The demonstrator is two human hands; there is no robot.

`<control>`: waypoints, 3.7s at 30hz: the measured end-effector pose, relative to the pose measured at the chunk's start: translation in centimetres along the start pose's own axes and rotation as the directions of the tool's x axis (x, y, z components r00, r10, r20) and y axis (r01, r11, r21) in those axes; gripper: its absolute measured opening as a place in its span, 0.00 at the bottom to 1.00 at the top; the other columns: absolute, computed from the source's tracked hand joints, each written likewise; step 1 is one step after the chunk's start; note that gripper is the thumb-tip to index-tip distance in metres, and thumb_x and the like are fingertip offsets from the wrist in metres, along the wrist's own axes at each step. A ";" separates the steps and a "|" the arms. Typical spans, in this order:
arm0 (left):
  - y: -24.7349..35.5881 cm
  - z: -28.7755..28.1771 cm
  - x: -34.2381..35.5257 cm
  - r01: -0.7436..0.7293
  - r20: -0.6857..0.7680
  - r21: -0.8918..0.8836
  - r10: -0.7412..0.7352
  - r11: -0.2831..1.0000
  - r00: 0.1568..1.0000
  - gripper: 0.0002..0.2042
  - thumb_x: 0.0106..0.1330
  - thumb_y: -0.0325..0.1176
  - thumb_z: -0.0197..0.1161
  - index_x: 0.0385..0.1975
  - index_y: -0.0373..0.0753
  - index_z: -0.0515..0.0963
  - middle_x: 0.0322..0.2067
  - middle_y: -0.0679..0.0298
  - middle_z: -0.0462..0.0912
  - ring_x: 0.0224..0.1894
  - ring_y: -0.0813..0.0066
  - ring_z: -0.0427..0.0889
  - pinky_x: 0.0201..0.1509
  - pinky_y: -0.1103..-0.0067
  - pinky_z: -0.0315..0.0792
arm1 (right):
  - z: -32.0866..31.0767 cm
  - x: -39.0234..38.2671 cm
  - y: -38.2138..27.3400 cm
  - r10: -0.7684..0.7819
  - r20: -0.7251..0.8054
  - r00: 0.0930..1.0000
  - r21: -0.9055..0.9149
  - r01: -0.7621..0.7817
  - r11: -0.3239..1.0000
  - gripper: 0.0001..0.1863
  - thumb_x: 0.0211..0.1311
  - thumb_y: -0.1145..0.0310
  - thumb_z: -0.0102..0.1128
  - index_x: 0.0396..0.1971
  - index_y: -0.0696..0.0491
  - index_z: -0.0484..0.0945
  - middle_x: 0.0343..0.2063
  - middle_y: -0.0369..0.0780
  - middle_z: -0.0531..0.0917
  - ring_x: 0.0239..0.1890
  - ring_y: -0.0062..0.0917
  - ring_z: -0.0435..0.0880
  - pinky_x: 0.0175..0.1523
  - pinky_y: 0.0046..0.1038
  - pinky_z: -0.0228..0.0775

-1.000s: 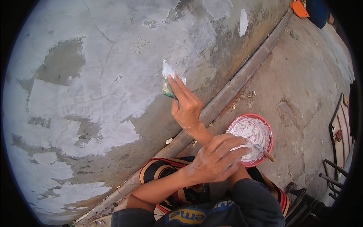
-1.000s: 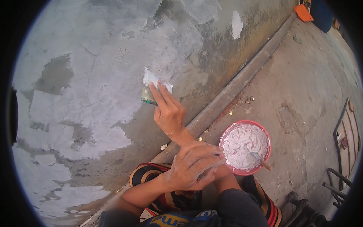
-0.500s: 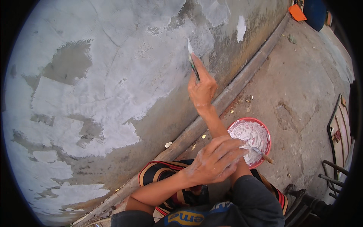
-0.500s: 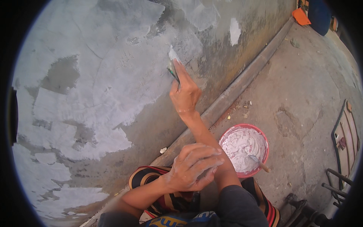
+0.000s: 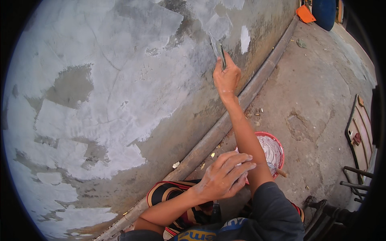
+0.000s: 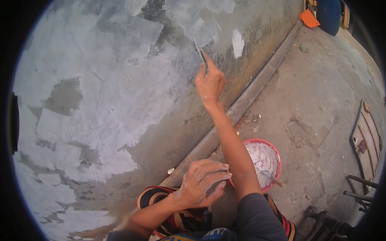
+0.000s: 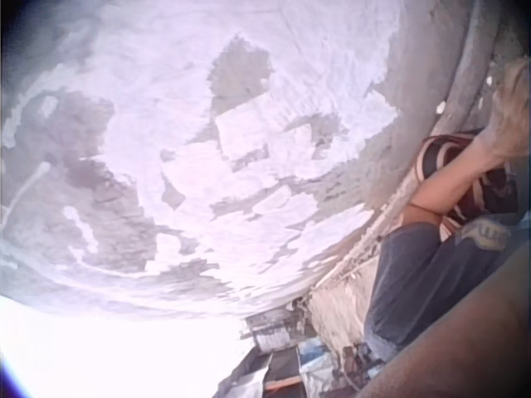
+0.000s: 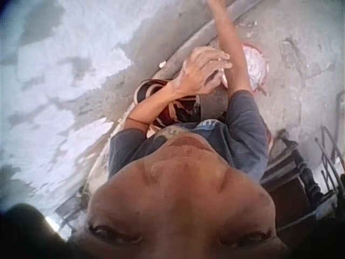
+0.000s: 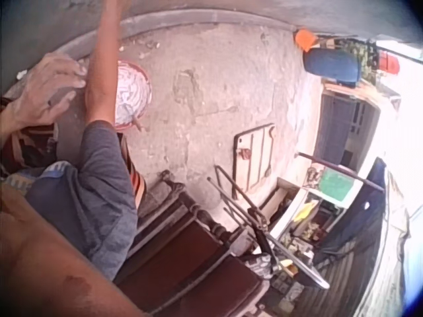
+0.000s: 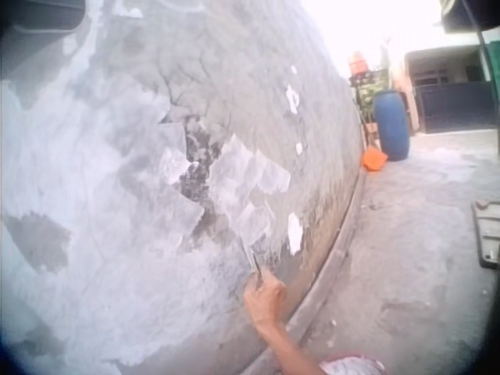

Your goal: The person scoops white plaster from a red bucket using a small trowel and applies it to a concrete wall with a larger trowel. They repeatedly smooth the plaster over patches on the wall surface.

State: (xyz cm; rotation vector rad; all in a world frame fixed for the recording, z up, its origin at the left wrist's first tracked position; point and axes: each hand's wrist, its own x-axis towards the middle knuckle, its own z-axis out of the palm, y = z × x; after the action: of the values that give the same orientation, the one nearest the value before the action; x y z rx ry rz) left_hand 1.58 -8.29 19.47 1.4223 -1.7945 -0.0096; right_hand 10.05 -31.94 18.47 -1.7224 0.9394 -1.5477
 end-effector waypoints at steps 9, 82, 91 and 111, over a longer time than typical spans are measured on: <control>-0.3 1.1 0.1 0.007 0.017 -0.028 -0.007 1.000 1.000 0.16 0.54 0.24 0.66 0.45 0.40 0.79 0.48 0.62 0.79 0.49 0.62 0.76 0.54 0.70 0.72 | 2.0 -10.4 -5.2 -0.451 0.025 0.892 0.244 0.432 0.868 0.29 0.48 0.84 0.55 0.54 0.48 0.80 0.51 0.43 0.82 0.48 0.36 0.85 0.45 0.29 0.80; -4.5 12.3 1.2 0.429 -0.075 -0.778 -0.746 0.459 0.662 0.23 0.72 0.48 0.53 0.52 0.32 0.72 0.42 0.58 0.81 0.44 0.76 0.77 0.49 0.76 0.71 | -19.7 -9.1 6.3 0.392 0.890 0.231 0.223 -0.973 0.066 0.15 0.65 0.69 0.60 0.49 0.56 0.72 0.42 0.39 0.81 0.45 0.24 0.82 0.50 0.28 0.78; -9.1 11.4 2.5 0.471 -0.077 -0.819 -0.877 0.327 0.475 0.16 0.72 0.33 0.44 0.48 0.26 0.70 0.45 0.53 0.79 0.47 0.66 0.81 0.56 0.68 0.78 | -28.4 -9.2 15.5 0.450 0.819 0.357 -0.486 0.015 0.874 0.25 0.44 0.53 0.78 0.32 0.56 0.80 0.26 0.42 0.82 0.31 0.29 0.83 0.36 0.31 0.75; -8.3 8.5 1.6 0.540 0.146 -0.834 -0.897 0.115 0.417 0.25 0.75 0.34 0.46 0.67 0.41 0.45 0.62 0.54 0.63 0.64 0.63 0.68 0.64 0.63 0.68 | -32.4 -14.0 19.3 0.584 0.811 0.000 -0.537 0.394 0.746 0.22 0.53 0.65 0.63 0.44 0.64 0.72 0.28 0.52 0.83 0.35 0.46 0.84 0.43 0.41 0.76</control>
State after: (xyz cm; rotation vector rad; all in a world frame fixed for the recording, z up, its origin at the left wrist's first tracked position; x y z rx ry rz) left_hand 3.17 -16.55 10.87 1.3041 -0.3224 -0.9114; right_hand -24.73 -30.49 -1.62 -2.4280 0.6833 0.6668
